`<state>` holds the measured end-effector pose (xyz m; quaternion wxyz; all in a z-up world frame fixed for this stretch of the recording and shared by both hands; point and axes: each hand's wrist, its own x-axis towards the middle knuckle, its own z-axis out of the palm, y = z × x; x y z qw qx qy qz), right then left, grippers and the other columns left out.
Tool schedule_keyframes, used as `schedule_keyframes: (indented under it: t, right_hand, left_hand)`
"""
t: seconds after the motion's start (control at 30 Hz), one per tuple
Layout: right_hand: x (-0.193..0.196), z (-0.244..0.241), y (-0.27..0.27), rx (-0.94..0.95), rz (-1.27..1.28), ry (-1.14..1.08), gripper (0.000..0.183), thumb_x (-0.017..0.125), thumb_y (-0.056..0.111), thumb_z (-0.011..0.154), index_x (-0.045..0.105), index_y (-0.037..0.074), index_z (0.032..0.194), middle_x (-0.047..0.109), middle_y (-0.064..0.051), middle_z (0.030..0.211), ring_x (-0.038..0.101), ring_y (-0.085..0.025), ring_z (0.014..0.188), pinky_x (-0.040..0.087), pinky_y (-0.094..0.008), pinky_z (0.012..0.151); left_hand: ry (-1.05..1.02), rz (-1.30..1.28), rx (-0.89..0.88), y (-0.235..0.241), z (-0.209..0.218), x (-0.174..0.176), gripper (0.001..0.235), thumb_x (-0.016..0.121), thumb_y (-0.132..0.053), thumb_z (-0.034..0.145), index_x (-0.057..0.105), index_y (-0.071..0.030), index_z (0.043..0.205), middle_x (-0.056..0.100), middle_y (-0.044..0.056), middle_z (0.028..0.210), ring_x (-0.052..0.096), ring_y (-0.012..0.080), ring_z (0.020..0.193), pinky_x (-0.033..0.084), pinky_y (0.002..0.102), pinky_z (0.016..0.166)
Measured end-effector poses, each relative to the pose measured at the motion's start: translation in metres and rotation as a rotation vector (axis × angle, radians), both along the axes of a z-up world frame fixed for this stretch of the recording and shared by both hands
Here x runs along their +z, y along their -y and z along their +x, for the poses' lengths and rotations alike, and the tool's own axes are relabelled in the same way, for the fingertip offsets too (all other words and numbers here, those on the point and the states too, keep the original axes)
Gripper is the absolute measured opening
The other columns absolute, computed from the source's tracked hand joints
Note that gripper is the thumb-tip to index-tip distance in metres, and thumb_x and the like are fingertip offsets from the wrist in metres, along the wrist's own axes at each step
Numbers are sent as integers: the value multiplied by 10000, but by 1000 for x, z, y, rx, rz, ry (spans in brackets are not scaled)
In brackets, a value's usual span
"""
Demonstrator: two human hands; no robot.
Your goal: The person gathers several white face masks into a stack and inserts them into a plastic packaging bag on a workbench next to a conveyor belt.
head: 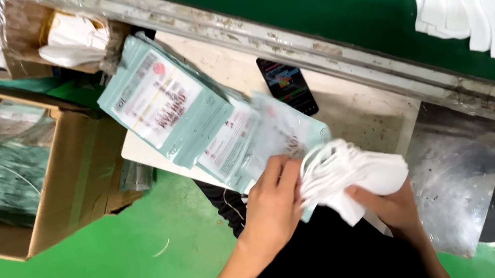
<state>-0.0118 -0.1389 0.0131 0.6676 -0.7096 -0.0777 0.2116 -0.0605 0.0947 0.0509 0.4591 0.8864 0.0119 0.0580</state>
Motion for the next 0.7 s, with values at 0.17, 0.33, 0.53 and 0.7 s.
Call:
schedule_keyframes:
  t: [0.17,0.33,0.53,0.7]
  right_hand:
    - [-19,-11,-8,-211,-199,50,322,757,37,861,718,-50,1168,762,-97,1080,693,-144,959,553,-292,845]
    - [-47,-7,5,-94,-77,-337,483,760,10,783,631,17,1248,725,-58,1108,676,-126,969,557,-302,829]
    - [-106,-16,22,-175,-166,-229,383,728,42,890,661,-22,1262,733,-89,1141,686,-167,1018,564,-331,883]
    - [-94,-16,-1,-365,357,-394,356,646,37,925,603,-1,1276,693,-50,1178,685,-140,1056,552,-312,899]
  left_hand:
    - [170,34,72,11,9,0,351,686,-30,894,628,-8,1239,620,150,1117,686,336,937,583,407,774]
    - [243,233,-28,25,9,-29,313,711,-40,945,646,55,1237,599,143,1040,672,295,869,564,385,705]
    - [413,273,2,31,20,-25,265,741,-73,918,646,13,1150,575,109,1010,632,286,894,535,385,779]
    - [390,312,-229,40,19,-17,385,698,-58,821,661,85,1177,575,157,984,591,320,908,514,415,819]
